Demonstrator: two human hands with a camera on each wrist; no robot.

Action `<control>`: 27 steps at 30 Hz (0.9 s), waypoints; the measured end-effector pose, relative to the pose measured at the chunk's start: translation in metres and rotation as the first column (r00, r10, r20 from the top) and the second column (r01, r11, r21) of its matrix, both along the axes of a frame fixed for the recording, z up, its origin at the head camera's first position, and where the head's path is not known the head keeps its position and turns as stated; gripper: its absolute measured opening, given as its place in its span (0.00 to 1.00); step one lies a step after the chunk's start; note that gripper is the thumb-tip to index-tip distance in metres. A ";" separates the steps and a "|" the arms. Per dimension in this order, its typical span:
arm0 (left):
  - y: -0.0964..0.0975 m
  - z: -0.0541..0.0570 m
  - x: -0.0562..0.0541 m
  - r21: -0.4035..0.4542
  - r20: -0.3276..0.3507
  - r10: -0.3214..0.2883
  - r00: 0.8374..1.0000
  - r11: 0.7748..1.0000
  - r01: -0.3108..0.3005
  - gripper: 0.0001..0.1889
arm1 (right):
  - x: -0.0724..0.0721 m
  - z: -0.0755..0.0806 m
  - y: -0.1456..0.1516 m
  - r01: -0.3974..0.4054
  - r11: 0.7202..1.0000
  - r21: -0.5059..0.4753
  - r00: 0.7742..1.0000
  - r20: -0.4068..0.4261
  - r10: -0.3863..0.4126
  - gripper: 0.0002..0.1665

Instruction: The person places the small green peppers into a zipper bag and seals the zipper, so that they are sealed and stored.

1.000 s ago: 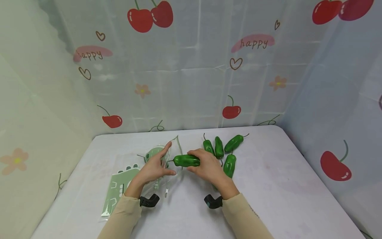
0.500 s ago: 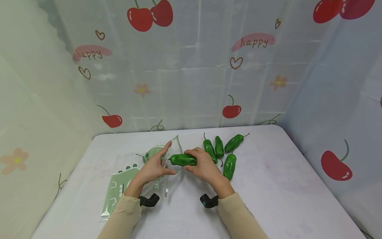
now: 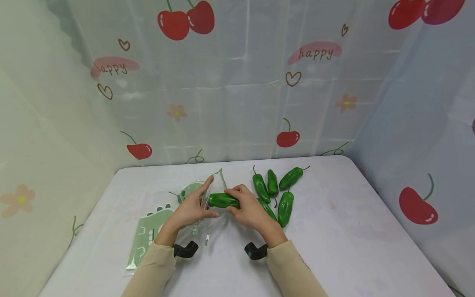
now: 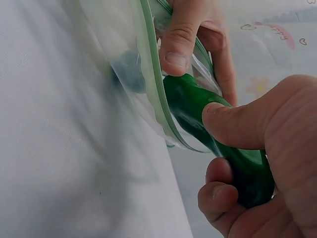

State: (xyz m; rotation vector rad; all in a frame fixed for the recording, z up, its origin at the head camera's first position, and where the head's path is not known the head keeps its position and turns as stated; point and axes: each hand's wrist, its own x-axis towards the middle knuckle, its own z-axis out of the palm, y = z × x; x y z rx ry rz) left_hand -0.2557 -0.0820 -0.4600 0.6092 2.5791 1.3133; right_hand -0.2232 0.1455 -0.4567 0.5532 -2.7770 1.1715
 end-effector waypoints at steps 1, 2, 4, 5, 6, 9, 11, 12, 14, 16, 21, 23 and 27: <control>0.000 0.000 0.000 0.000 -0.003 0.001 1.000 1.000 -0.001 0.64 | 0.000 0.000 0.000 0.001 1.000 -0.006 1.000 -0.001 -0.001 0.34; 0.000 0.000 0.000 -0.002 -0.007 0.002 1.000 1.000 -0.002 0.64 | 0.000 0.000 0.000 0.007 1.000 -0.010 1.000 -0.004 -0.007 0.34; 0.000 0.000 0.000 -0.005 -0.009 0.002 1.000 1.000 -0.002 0.64 | 0.000 0.000 -0.001 0.029 0.999 -0.038 1.000 0.006 -0.029 0.34; 0.000 -0.001 0.000 -0.007 -0.011 0.002 1.000 1.000 -0.002 0.64 | 0.001 0.000 -0.001 0.042 0.998 -0.054 0.999 0.014 -0.042 0.33; 0.001 -0.001 0.000 -0.004 -0.010 0.000 1.000 1.000 0.000 0.64 | 0.001 0.001 -0.001 0.054 0.996 -0.073 0.998 0.023 -0.053 0.33; 0.001 0.000 0.000 -0.010 -0.004 -0.002 1.000 1.000 0.002 0.64 | 0.001 0.000 -0.001 0.081 0.991 -0.106 0.996 0.035 -0.078 0.30; 0.001 0.000 0.000 -0.018 -0.001 0.002 1.000 1.000 -0.002 0.64 | 0.000 -0.001 -0.001 0.086 0.990 -0.114 0.996 0.026 -0.084 0.30; 0.001 0.000 0.000 -0.022 0.000 0.004 1.000 1.000 -0.004 0.64 | -0.001 -0.002 0.000 0.089 0.990 -0.113 0.996 0.017 -0.088 0.29; 0.000 -0.001 0.000 -0.032 0.002 0.011 1.000 0.999 -0.011 0.64 | -0.002 -0.003 0.000 0.097 0.989 -0.114 0.995 0.000 -0.097 0.28; 0.000 -0.001 0.000 -0.034 0.003 0.012 1.000 0.999 -0.012 0.64 | -0.002 -0.004 0.001 0.096 0.987 -0.129 0.995 -0.003 -0.098 0.27; 0.000 -0.002 0.000 -0.030 -0.002 0.008 1.000 1.000 -0.008 0.64 | -0.003 -0.006 0.000 0.077 0.979 -0.187 0.996 0.059 -0.067 0.28; 0.000 -0.002 0.000 -0.027 -0.005 0.009 1.000 1.000 -0.009 0.64 | -0.003 -0.006 0.000 0.083 0.973 -0.217 0.993 0.102 -0.062 0.30; 0.000 -0.002 0.000 -0.031 -0.008 0.011 1.000 0.999 -0.011 0.64 | -0.004 -0.009 -0.002 0.120 0.941 -0.317 0.983 0.171 -0.068 0.30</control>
